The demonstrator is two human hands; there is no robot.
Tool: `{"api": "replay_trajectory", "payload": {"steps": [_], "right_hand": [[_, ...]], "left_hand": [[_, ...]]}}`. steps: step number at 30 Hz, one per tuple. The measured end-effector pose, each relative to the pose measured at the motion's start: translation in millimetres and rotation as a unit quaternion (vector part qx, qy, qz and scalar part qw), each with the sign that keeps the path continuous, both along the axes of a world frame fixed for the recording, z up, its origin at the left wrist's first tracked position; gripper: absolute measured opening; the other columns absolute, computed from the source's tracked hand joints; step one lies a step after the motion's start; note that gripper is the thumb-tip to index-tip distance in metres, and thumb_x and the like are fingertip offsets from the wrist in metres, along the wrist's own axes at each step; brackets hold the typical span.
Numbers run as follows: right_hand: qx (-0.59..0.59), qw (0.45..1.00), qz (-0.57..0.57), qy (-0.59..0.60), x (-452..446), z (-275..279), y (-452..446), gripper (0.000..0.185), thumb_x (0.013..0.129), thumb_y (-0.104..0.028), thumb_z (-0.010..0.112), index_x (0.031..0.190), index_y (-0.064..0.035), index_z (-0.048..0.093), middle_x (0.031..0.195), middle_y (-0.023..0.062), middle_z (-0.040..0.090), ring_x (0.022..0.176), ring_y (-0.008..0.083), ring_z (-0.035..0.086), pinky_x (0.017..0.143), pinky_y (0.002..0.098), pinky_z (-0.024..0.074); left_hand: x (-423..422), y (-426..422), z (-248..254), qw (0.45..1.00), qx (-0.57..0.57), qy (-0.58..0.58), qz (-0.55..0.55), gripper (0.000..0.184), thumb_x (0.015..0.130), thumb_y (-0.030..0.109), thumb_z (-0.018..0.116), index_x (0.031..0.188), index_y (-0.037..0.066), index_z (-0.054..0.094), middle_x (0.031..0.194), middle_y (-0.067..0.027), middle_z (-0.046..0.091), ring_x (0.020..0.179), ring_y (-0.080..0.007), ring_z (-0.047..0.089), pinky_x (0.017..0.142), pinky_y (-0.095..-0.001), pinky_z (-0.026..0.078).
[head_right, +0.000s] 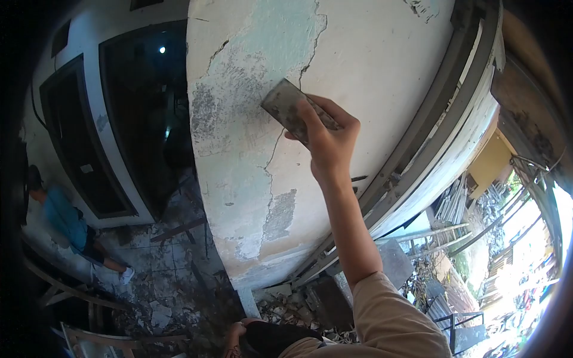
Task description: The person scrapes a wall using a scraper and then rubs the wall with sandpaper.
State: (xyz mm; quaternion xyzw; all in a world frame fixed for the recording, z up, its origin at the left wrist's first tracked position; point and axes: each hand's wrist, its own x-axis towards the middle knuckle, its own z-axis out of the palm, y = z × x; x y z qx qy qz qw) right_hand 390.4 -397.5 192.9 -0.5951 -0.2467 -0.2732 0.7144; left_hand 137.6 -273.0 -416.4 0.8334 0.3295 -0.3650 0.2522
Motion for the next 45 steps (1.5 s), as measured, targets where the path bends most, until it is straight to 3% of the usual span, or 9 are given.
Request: {"api": "replay_trajectory", "payload": {"steps": [2, 3, 21, 32, 33, 35, 39, 41, 45], "right_hand": [[0.005, 1.0, 0.007, -0.004, 1.4, 1.4, 1.2, 0.027, 0.083, -0.008, 0.065, 0.099, 0.0134, 0.061, 0.081, 0.02, 0.064, 0.066, 0.0224, 0.067, 0.054, 0.0294, 0.059], [0.012, 1.0, 0.01, 0.004, 1.9, 0.0, 1.1, 0.027, 0.083, -0.008, 0.065, 0.099, 0.0135, 0.061, 0.082, 0.0199, 0.064, 0.066, 0.0225, 0.067, 0.054, 0.0294, 0.0589], [0.04, 0.999, 0.02, -0.002, -0.1, 6.8, 10.0, 0.026, 0.083, -0.011, 0.067, 0.096, 0.0107, 0.063, 0.081, 0.0174, 0.065, 0.067, 0.0199, 0.066, 0.052, 0.0279, 0.0574], [-0.008, 1.0, 0.003, 0.0, 4.0, 2.1, -3.2, 0.025, 0.082, -0.01, 0.067, 0.095, 0.0116, 0.063, 0.078, 0.0164, 0.065, 0.062, 0.0181, 0.065, 0.049, 0.0272, 0.0562], [-0.019, 1.0, 0.003, 0.005, 3.8, 0.0, -4.7, 0.025, 0.081, -0.009, 0.067, 0.094, 0.0119, 0.064, 0.077, 0.0161, 0.065, 0.06, 0.0178, 0.064, 0.049, 0.0271, 0.056], [-0.036, 0.999, -0.003, 0.015, 1.4, 3.4, -13.3, 0.025, 0.081, -0.01, 0.068, 0.093, 0.0119, 0.064, 0.075, 0.0157, 0.065, 0.059, 0.0175, 0.064, 0.049, 0.027, 0.0558], [-0.078, 0.997, 0.002, 0.019, 3.2, 18.8, -18.8, 0.024, 0.08, -0.01, 0.068, 0.092, 0.0113, 0.064, 0.076, 0.0154, 0.066, 0.059, 0.0168, 0.064, 0.048, 0.0265, 0.0555], [-0.105, 0.994, -0.008, -0.01, 4.8, 19.8, -15.6, 0.023, 0.08, -0.009, 0.068, 0.092, 0.0101, 0.065, 0.077, 0.0153, 0.066, 0.06, 0.017, 0.064, 0.049, 0.0266, 0.0556], [-0.101, 0.995, -0.007, 0.002, 8.6, 20.7, -30.7, 0.021, 0.08, -0.008, 0.068, 0.091, 0.009, 0.066, 0.077, 0.015, 0.066, 0.06, 0.0171, 0.064, 0.049, 0.0263, 0.0555]], "left_hand": [[0.4, 0.6, -2.0, 1.0, -0.003, -0.002, 0.001, 0.04, 0.088, 0.035, 0.051, 0.122, 0.014, 0.053, 0.126, -0.0089, 0.055, 0.118, -0.0288, 0.051, 0.1, -0.0563, 0.031], [20.2, -2.4, 20.3, 1.0, -0.005, 0.001, 0.002, 0.04, 0.088, 0.035, 0.052, 0.122, 0.014, 0.053, 0.126, -0.009, 0.055, 0.118, -0.0289, 0.051, 0.099, -0.0562, 0.031], [18.7, 0.3, 14.1, 0.999, -0.035, -0.025, 0.01, 0.039, 0.085, 0.032, 0.054, 0.119, 0.014, 0.055, 0.121, -0.0107, 0.058, 0.114, -0.0315, 0.054, 0.096, -0.0547, 0.036], [-6.2, 17.5, -13.2, 0.998, -0.041, -0.044, -0.017, 0.038, 0.082, 0.03, 0.055, 0.117, 0.013, 0.056, 0.118, -0.0117, 0.06, 0.112, -0.0331, 0.055, 0.094, -0.0538, 0.04], [-3.4, 18.2, -8.8, 0.998, -0.039, -0.043, -0.019, 0.038, 0.082, 0.03, 0.055, 0.117, 0.013, 0.056, 0.118, -0.0117, 0.06, 0.112, -0.0331, 0.055, 0.094, -0.0538, 0.04], [6.4, 22.5, 0.3, 0.991, -0.091, 0.061, -0.071, 0.044, 0.084, 0.023, 0.055, 0.125, 0.01, 0.051, 0.129, -0.0186, 0.05, 0.118, -0.032, 0.051, 0.098, -0.0446, 0.042], [4.9, 22.3, 22.0, 0.996, -0.047, 0.037, -0.063, 0.044, 0.084, 0.024, 0.055, 0.127, 0.014, 0.05, 0.129, -0.0166, 0.051, 0.119, -0.0319, 0.051, 0.098, -0.0478, 0.041], [-3.4, 13.7, 28.7, 0.996, 0.019, -0.076, 0.052, 0.033, 0.077, 0.028, 0.061, 0.106, 0.013, 0.063, 0.115, -0.0136, 0.062, 0.111, -0.0332, 0.057, 0.091, -0.0473, 0.045], [7.9, 19.2, 10.4, 0.997, -0.049, 0.034, -0.039, 0.032, 0.085, 0.026, 0.056, 0.113, 0.011, 0.06, 0.124, -0.0143, 0.056, 0.114, -0.0341, 0.054, 0.094, -0.0517, 0.042]]}}
